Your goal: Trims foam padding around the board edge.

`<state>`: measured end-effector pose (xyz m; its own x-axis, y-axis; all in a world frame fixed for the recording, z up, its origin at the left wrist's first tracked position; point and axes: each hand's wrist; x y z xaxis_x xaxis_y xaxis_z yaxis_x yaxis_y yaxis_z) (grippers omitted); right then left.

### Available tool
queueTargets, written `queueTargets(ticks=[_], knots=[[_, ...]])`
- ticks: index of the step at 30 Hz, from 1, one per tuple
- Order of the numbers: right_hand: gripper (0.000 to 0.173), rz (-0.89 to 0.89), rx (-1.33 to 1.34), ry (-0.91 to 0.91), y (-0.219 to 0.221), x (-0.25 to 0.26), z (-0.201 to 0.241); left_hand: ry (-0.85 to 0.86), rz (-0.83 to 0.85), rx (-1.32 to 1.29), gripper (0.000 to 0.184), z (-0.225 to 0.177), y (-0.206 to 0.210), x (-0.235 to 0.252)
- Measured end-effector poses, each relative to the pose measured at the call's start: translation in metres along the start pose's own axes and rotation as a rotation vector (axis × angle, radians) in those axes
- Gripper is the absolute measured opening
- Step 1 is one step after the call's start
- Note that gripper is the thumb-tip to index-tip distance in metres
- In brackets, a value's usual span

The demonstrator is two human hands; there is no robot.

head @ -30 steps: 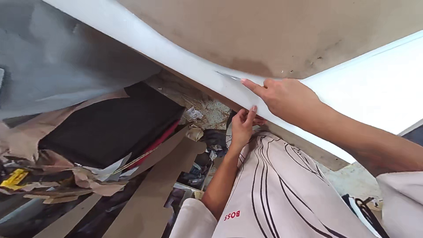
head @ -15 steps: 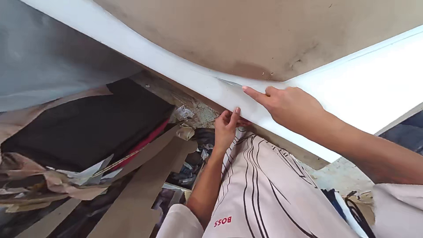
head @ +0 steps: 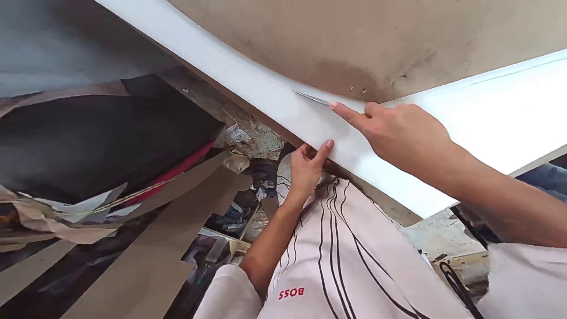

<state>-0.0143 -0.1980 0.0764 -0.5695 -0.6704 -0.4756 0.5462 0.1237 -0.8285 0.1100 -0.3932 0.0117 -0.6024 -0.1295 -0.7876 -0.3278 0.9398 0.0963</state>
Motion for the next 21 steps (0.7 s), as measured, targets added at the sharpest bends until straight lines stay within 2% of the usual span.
queueTargets(ticks=[5, 10, 14, 21], knots=[[0.064, 0.014, 0.016, -0.044, 0.004, 0.012, 0.003, 0.021, 0.013, 0.043, 0.032, 0.004, -0.005, -0.001], [0.062, -0.02, -0.001, -0.021, 0.012, -0.017, -0.015, 0.026, 0.031, 0.068, 0.033, 0.003, -0.008, 0.0], [0.063, -0.034, -0.025, -0.031, 0.016, -0.014, -0.01, 0.03, 0.034, 0.068, 0.033, 0.005, -0.007, -0.002], [0.057, -0.069, 0.028, -0.053, 0.014, -0.081, -0.038, 0.051, 0.044, 0.041, 0.03, 0.004, -0.004, -0.007]])
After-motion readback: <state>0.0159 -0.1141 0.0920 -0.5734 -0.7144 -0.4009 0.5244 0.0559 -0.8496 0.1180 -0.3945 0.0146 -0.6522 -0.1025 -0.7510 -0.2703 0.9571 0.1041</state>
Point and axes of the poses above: each hand's wrist, its own x-axis towards the middle knuckle, its own y-axis out of the palm, z = x × y, and after that the axes turned 11 degrees about -x, right-handed
